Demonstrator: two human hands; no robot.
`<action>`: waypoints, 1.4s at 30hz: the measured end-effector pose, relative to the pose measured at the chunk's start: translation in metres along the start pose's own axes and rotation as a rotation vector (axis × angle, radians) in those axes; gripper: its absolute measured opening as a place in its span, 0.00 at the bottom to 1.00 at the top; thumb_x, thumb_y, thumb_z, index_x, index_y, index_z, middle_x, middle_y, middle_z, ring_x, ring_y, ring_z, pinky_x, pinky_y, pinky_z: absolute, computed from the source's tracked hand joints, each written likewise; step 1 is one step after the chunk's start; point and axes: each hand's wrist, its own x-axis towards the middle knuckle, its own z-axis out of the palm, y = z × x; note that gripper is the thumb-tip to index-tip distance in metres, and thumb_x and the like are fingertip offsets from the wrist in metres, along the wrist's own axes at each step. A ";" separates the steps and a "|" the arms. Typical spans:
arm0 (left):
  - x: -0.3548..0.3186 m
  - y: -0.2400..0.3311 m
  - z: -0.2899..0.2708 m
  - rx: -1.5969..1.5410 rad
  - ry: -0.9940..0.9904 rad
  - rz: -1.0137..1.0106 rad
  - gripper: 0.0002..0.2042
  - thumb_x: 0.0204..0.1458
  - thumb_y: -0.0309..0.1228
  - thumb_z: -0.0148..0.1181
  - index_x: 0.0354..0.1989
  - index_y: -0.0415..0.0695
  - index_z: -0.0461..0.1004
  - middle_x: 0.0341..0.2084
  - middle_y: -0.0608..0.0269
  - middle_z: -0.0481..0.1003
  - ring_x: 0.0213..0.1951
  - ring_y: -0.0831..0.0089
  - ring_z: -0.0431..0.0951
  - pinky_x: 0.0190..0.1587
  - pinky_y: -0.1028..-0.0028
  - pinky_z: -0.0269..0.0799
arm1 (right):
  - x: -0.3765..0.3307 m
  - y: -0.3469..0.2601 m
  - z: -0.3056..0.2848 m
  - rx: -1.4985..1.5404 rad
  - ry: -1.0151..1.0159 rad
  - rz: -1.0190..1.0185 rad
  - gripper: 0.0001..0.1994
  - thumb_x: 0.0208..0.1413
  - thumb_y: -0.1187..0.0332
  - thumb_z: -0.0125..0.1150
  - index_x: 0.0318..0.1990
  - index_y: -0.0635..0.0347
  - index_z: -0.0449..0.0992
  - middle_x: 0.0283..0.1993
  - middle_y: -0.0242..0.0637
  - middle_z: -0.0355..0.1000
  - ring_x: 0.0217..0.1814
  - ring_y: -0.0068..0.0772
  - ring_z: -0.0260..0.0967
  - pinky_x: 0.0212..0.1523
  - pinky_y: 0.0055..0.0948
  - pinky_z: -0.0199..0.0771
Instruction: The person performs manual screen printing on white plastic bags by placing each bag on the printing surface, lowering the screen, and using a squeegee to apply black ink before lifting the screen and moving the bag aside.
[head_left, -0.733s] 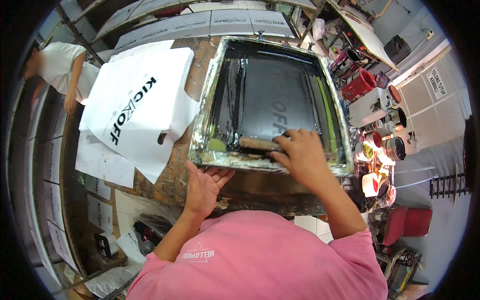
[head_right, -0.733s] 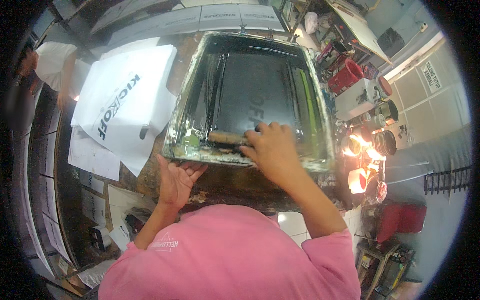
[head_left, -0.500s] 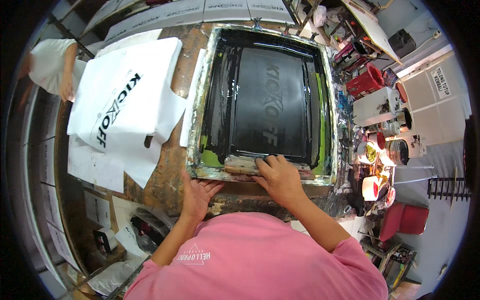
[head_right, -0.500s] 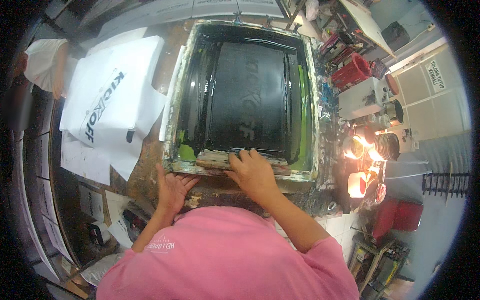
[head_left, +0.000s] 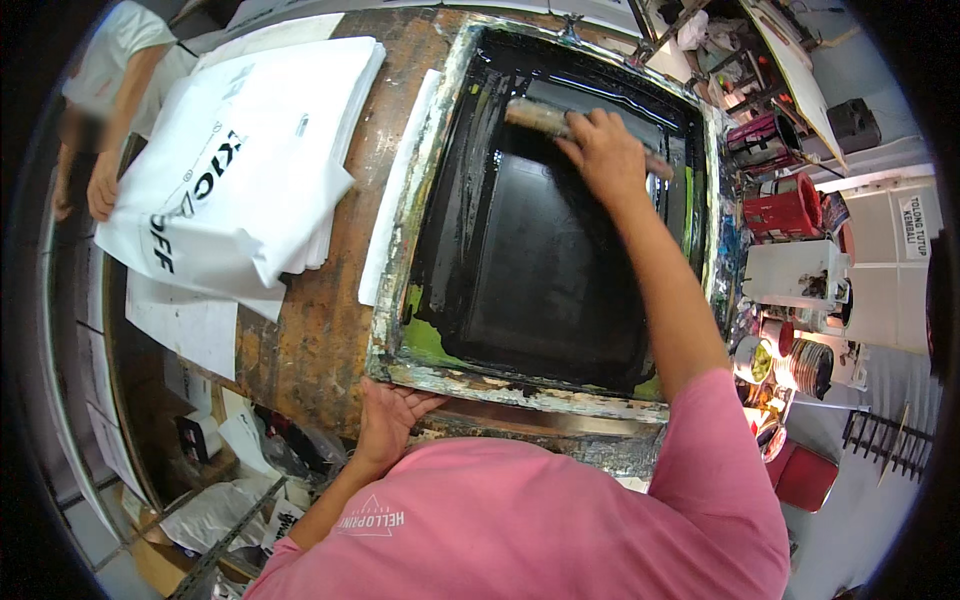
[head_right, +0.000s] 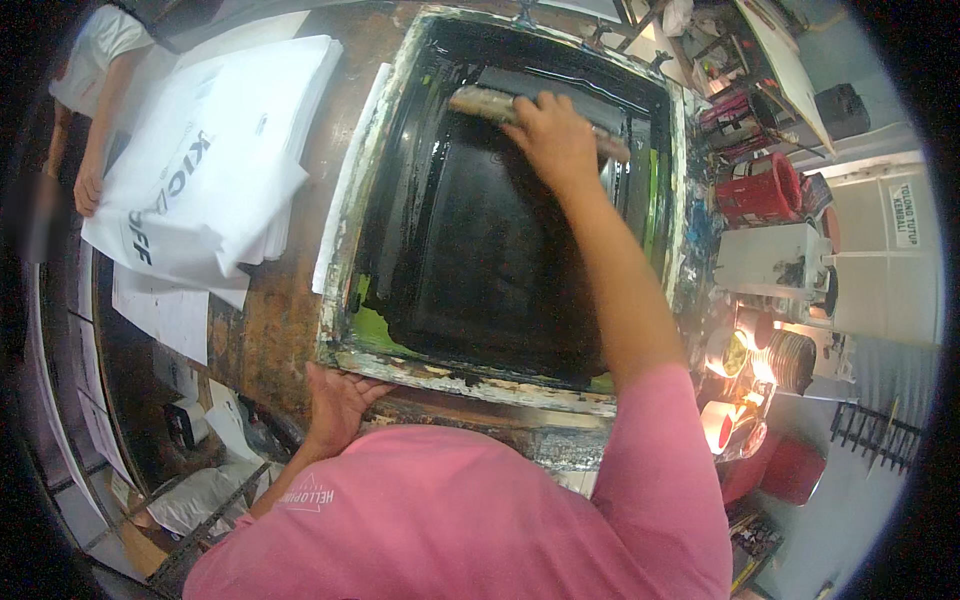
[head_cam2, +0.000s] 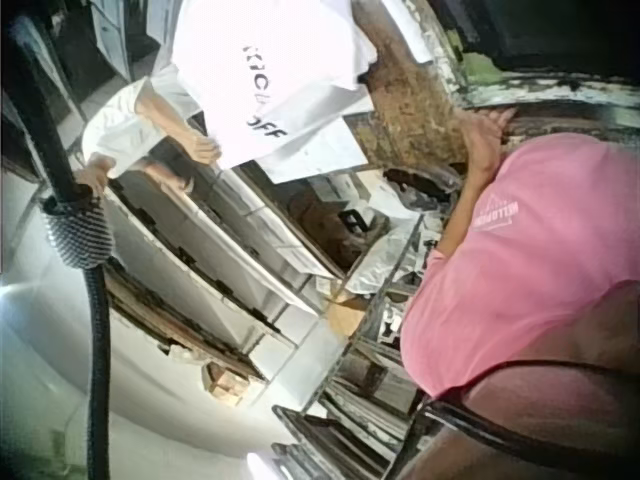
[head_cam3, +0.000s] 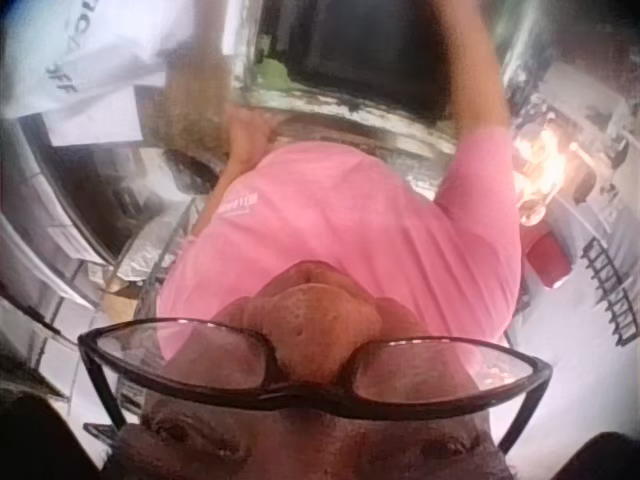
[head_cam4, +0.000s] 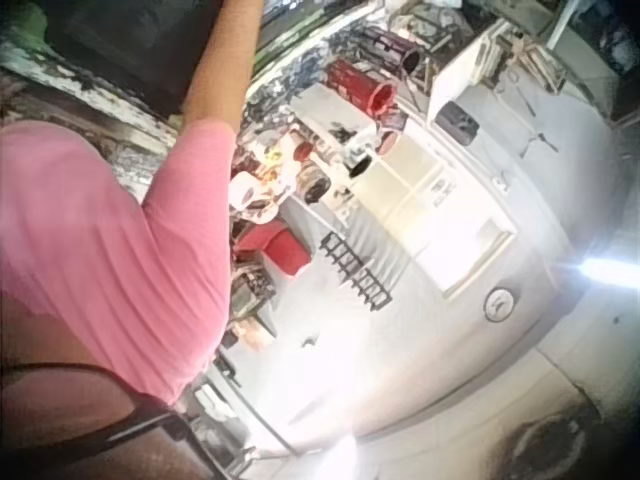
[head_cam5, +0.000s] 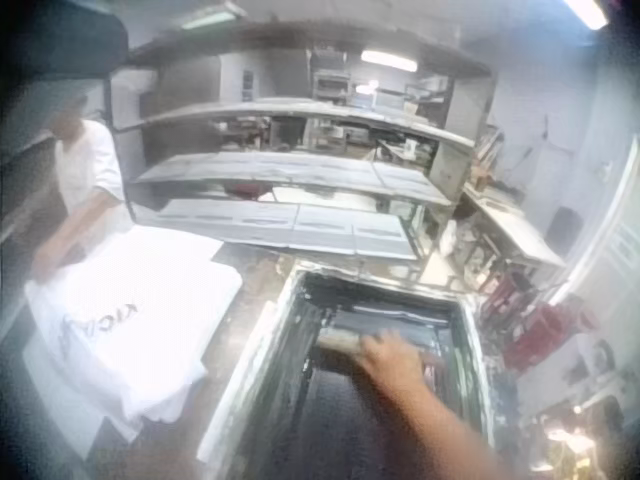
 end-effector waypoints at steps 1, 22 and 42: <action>0.001 -0.001 -0.001 0.010 -0.008 0.002 0.44 0.66 0.67 0.26 0.72 0.35 0.53 0.65 0.38 0.66 0.63 0.50 0.72 0.67 0.49 0.67 | 0.010 0.007 0.001 -0.006 0.007 -0.011 0.16 0.56 0.54 0.67 0.44 0.53 0.77 0.40 0.38 0.73 0.47 0.46 0.74 0.40 0.46 0.79; -0.018 0.054 0.015 -0.056 -0.554 0.380 0.40 0.61 0.66 0.48 0.65 0.40 0.65 0.60 0.41 0.72 0.64 0.41 0.71 0.67 0.45 0.65 | -0.159 -0.184 -0.252 -0.004 -0.068 0.100 0.22 0.51 0.60 0.70 0.53 0.56 0.77 0.44 0.42 0.70 0.49 0.46 0.69 0.60 0.51 0.62; 0.053 0.056 0.074 1.846 0.175 0.868 0.46 0.55 0.61 0.59 0.72 0.35 0.58 0.68 0.43 0.64 0.72 0.49 0.55 0.71 0.36 0.36 | 0.007 -0.104 -0.348 0.020 0.282 -0.008 0.16 0.59 0.57 0.55 0.34 0.64 0.78 0.26 0.45 0.73 0.27 0.44 0.70 0.33 0.39 0.66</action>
